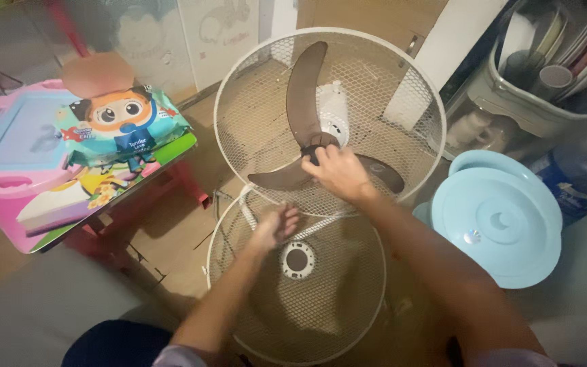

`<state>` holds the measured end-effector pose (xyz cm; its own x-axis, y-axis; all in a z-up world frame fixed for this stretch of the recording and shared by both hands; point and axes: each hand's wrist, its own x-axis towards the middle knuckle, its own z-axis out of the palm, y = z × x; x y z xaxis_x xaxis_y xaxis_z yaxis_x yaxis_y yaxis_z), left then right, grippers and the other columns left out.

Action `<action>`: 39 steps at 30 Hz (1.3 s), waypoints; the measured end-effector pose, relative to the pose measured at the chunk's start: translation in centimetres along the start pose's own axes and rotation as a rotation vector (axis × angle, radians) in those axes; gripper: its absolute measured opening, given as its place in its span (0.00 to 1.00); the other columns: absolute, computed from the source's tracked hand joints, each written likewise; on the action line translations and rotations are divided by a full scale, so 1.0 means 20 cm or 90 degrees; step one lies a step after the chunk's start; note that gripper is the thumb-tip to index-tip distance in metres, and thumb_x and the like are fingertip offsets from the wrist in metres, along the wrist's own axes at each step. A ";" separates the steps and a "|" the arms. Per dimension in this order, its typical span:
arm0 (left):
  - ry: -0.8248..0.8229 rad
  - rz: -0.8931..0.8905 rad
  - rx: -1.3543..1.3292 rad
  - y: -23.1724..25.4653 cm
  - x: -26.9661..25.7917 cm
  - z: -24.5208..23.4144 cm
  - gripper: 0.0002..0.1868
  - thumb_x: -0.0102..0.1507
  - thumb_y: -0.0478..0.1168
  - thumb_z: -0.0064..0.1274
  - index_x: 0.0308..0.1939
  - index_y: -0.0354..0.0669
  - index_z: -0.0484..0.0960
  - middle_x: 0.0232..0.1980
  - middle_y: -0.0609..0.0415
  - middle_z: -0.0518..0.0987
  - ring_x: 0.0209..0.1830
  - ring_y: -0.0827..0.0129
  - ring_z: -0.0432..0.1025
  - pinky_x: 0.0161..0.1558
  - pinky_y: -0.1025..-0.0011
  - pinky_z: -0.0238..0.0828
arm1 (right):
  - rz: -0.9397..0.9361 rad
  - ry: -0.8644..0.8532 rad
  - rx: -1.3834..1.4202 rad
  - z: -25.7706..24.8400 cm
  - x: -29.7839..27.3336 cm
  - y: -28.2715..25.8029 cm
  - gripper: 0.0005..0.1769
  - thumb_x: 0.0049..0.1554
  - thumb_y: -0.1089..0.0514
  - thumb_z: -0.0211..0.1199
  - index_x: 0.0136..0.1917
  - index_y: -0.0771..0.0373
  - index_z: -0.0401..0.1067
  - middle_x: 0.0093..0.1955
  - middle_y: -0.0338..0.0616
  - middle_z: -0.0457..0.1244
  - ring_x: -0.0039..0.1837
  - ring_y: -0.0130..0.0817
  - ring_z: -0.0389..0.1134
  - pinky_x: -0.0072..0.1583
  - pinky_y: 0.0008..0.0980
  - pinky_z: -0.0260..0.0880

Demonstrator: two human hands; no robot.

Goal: The person removes the front grill of a standing fan, unscrews the central cap by hand, detaches the fan blades, and then unscrews a plastic nut to remove the rear grill.

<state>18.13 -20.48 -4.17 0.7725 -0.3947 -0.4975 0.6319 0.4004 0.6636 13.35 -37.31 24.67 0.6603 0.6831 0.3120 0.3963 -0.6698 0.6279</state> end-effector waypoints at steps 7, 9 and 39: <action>0.005 0.149 -0.362 0.10 0.10 0.19 0.20 0.75 0.53 0.38 0.64 0.45 0.69 0.61 0.54 0.76 0.55 0.64 0.71 0.56 0.61 0.69 | -0.057 0.001 -0.089 0.22 0.07 0.00 0.08 0.61 0.53 0.53 0.53 0.55 0.64 0.33 0.43 0.64 0.36 0.37 0.67 0.34 0.35 0.64; -0.057 0.277 -0.412 0.19 0.13 0.14 0.17 0.79 0.52 0.45 0.62 0.43 0.72 0.52 0.53 0.75 0.46 0.65 0.67 0.49 0.60 0.66 | -0.065 0.003 -0.084 0.25 0.06 0.01 0.08 0.61 0.53 0.53 0.53 0.56 0.64 0.32 0.44 0.64 0.34 0.36 0.67 0.32 0.35 0.64; 0.241 0.580 0.132 1.06 -0.04 0.41 0.09 0.64 0.40 0.61 0.41 0.35 0.86 0.39 0.52 0.85 0.39 0.71 0.75 0.47 0.71 0.71 | 0.065 0.003 0.125 0.15 0.01 0.02 0.12 0.60 0.52 0.56 0.50 0.62 0.63 0.33 0.49 0.67 0.36 0.44 0.71 0.32 0.41 0.71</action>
<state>30.34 -18.44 14.82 0.9476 0.2930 0.1274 -0.2052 0.2526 0.9455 15.55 -38.24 22.93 0.7007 0.6102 0.3697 0.4447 -0.7787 0.4426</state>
